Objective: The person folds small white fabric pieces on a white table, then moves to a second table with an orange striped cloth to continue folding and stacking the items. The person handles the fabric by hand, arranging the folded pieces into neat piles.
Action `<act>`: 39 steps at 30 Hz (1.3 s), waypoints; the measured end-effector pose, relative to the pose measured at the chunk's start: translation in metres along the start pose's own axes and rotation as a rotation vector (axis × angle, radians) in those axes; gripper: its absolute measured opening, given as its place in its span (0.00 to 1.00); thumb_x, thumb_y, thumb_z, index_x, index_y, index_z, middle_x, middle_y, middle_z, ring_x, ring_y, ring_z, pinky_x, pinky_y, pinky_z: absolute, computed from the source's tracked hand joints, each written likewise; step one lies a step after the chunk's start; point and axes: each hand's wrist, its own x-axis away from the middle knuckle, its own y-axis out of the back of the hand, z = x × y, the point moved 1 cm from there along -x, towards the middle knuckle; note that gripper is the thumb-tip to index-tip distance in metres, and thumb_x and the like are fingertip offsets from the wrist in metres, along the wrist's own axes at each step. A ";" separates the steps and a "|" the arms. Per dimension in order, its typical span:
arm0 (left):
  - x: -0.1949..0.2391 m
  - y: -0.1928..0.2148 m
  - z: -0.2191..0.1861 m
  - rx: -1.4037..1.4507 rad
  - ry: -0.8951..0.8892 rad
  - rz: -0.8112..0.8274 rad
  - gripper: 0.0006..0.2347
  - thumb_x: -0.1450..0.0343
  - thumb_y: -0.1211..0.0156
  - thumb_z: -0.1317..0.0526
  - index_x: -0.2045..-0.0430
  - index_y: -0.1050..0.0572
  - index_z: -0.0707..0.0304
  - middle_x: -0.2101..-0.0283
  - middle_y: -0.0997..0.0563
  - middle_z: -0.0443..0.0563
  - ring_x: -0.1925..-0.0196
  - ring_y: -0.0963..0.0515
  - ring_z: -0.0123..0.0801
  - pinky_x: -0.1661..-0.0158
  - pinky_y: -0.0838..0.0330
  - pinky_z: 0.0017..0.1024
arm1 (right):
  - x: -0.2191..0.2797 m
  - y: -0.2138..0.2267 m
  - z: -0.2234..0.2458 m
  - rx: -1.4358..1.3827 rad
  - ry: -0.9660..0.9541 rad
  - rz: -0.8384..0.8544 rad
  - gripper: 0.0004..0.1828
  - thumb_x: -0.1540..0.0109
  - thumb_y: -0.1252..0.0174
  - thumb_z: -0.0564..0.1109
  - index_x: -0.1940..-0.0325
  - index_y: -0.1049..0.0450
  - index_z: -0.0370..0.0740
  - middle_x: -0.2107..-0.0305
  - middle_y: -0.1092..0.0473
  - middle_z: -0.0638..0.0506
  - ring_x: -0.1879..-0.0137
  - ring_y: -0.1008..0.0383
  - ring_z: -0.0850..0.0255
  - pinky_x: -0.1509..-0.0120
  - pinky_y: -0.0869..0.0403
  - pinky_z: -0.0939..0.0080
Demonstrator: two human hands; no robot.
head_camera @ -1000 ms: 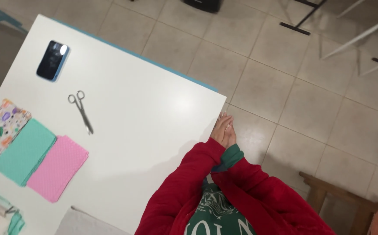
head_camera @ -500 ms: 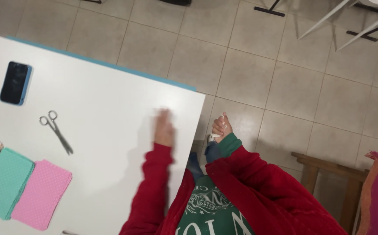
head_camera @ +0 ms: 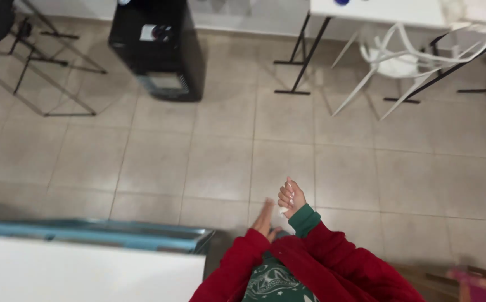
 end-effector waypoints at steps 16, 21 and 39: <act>-0.256 0.191 0.275 -0.311 0.541 -0.408 0.33 0.32 0.41 0.57 0.30 0.46 0.54 0.24 0.50 0.62 0.27 0.39 0.56 0.39 0.34 0.40 | -0.419 -0.083 0.223 -0.281 0.007 0.063 0.09 0.34 0.53 0.38 0.56 0.29 0.48 0.78 0.34 0.60 0.81 0.46 0.71 0.83 0.49 0.69; -0.430 0.293 0.293 -0.388 0.399 -0.403 0.28 0.31 0.41 0.64 0.34 0.40 0.55 0.24 0.46 0.58 0.45 0.20 0.48 0.63 0.21 0.30 | -0.539 -0.137 0.315 -0.326 0.127 0.127 0.25 0.29 0.55 0.62 0.70 0.28 0.43 0.81 0.35 0.54 0.83 0.47 0.67 0.83 0.46 0.66; -0.684 0.391 0.431 -0.533 0.713 -0.775 0.23 0.33 0.37 0.59 0.43 0.30 0.62 0.26 0.44 0.67 0.36 0.27 0.57 0.48 0.22 0.40 | -1.152 -0.430 0.687 -0.016 0.522 -0.018 0.12 0.33 0.48 0.51 0.53 0.28 0.42 0.55 0.29 0.50 0.52 0.31 0.58 0.42 0.31 0.57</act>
